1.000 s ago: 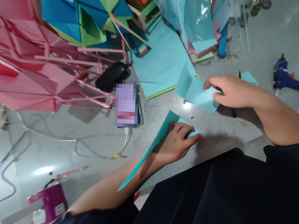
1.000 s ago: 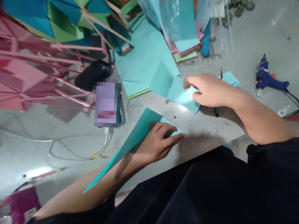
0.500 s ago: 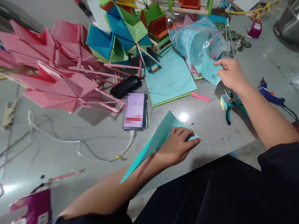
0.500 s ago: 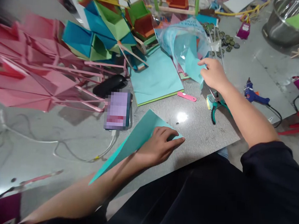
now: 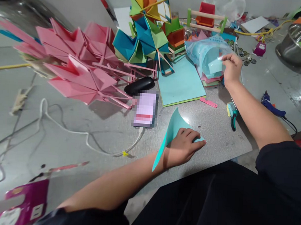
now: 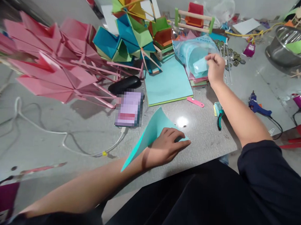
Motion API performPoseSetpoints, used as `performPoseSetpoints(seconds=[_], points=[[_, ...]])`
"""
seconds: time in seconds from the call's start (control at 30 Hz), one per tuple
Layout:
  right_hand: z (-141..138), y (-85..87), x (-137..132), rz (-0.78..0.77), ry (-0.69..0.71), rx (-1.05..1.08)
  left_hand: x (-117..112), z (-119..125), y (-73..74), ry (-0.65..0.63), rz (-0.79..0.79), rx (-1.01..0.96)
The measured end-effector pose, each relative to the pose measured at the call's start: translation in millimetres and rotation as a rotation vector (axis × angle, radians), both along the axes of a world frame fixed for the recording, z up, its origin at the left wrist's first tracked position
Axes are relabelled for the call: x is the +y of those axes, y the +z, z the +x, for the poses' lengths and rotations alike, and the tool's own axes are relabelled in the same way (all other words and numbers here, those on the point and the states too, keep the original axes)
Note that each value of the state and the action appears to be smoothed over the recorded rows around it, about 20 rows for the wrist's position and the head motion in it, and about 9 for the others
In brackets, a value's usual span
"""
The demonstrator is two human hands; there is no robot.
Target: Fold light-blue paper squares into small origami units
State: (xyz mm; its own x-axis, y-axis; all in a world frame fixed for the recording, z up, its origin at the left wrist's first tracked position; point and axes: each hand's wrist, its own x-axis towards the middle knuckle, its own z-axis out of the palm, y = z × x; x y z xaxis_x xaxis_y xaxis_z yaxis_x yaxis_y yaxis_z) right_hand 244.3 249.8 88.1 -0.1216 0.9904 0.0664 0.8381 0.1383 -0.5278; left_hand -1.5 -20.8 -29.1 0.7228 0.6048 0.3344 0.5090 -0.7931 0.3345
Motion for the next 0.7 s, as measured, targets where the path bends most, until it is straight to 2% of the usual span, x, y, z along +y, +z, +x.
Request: performPoseSetpoints(seconds=[0.17,0.3,0.5,0.7], points=[[-19,3.4,23,-0.063,-0.003,0.018,0,0,2.5,0.002,-0.006,0.002],[-22,1.1,28,-0.121,-0.046,0.03,0,-1,3.9,-0.004,-0.031,0.025],[-7,-11.1,9,-0.146,-0.038,0.029,0,0,8.0,-0.001,-0.02,0.017],[20,-21.2,-24,-0.192,0.116,0.053,2,-1,9.5,-0.01,-0.024,0.035]])
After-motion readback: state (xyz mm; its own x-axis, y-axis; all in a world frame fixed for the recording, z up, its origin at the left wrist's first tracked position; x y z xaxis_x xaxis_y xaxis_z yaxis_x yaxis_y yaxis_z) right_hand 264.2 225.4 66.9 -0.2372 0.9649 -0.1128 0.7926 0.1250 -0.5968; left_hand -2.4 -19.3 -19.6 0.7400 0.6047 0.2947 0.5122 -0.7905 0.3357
